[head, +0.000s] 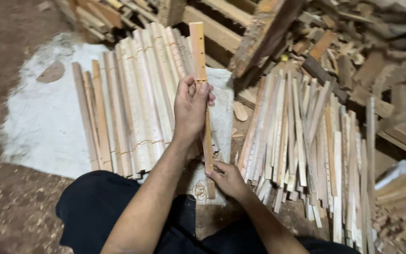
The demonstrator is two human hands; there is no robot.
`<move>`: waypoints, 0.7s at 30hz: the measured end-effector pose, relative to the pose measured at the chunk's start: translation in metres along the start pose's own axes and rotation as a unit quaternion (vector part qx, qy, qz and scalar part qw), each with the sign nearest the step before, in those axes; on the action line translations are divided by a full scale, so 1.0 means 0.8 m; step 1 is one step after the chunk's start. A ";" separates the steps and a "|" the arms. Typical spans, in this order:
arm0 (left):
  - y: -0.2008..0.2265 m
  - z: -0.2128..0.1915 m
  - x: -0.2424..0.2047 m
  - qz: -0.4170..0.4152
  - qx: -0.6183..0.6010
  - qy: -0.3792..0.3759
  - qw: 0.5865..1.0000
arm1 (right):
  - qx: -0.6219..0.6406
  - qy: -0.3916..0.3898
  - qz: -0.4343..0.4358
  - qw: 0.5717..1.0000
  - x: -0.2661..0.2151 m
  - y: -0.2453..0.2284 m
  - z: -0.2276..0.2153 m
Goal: The person sits on the floor and repeatedly picks up thin wooden sticks with holes, inspects them by turning them over, and places them into a separate pile. The person handles the sticks one at a time, sorting them from a larger pile into a smaller organized stack.
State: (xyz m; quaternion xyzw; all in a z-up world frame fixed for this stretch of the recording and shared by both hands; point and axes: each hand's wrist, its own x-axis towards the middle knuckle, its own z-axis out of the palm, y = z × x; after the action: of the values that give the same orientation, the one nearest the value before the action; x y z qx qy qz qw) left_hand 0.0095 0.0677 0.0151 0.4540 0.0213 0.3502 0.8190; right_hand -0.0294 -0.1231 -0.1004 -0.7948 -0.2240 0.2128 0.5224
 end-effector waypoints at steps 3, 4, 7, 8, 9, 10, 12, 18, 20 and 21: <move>-0.011 -0.055 -0.006 -0.003 0.087 0.007 0.996 | -0.069 -0.013 0.004 0.998 0.023 -0.016 0.012; -0.011 -0.069 -0.015 -0.103 0.265 -0.014 0.958 | -0.115 -0.009 0.017 0.993 0.037 -0.040 0.014; -0.016 -0.105 -0.030 -0.220 0.432 -0.031 0.874 | -0.167 -0.007 0.004 0.986 0.103 -0.035 0.036; -0.020 -0.116 -0.035 -0.240 0.430 -0.035 0.870 | -0.175 -0.004 -0.019 0.984 0.126 -0.019 0.046; -0.021 -0.130 -0.033 -0.243 0.430 -0.031 0.869 | -0.174 -0.010 -0.018 0.984 0.103 -0.071 0.054; -0.022 -0.144 -0.026 -0.247 0.457 -0.011 0.854 | -0.188 -0.035 0.005 0.982 0.083 -0.126 0.061; -0.018 -0.170 -0.016 -0.249 0.483 0.013 0.839 | -0.203 -0.064 0.026 0.977 0.061 -0.154 0.083; -0.019 -0.224 0.000 -0.243 0.501 0.104 0.824 | -0.182 -0.102 0.017 0.978 0.081 -0.107 0.143; -0.051 -0.261 0.015 -0.188 0.533 0.143 0.812 | -0.168 -0.108 0.001 0.980 0.107 -0.091 0.154; -0.058 -0.268 0.014 -0.189 0.533 0.143 0.812 | -0.168 -0.108 0.002 0.980 0.112 -0.099 0.159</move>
State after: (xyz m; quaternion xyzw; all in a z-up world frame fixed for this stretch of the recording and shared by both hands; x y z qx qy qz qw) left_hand -0.0318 0.2151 -0.1427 0.7516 0.4064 0.1833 0.4862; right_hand -0.0404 0.0499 -0.0829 -0.8439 -0.3103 0.2576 0.3537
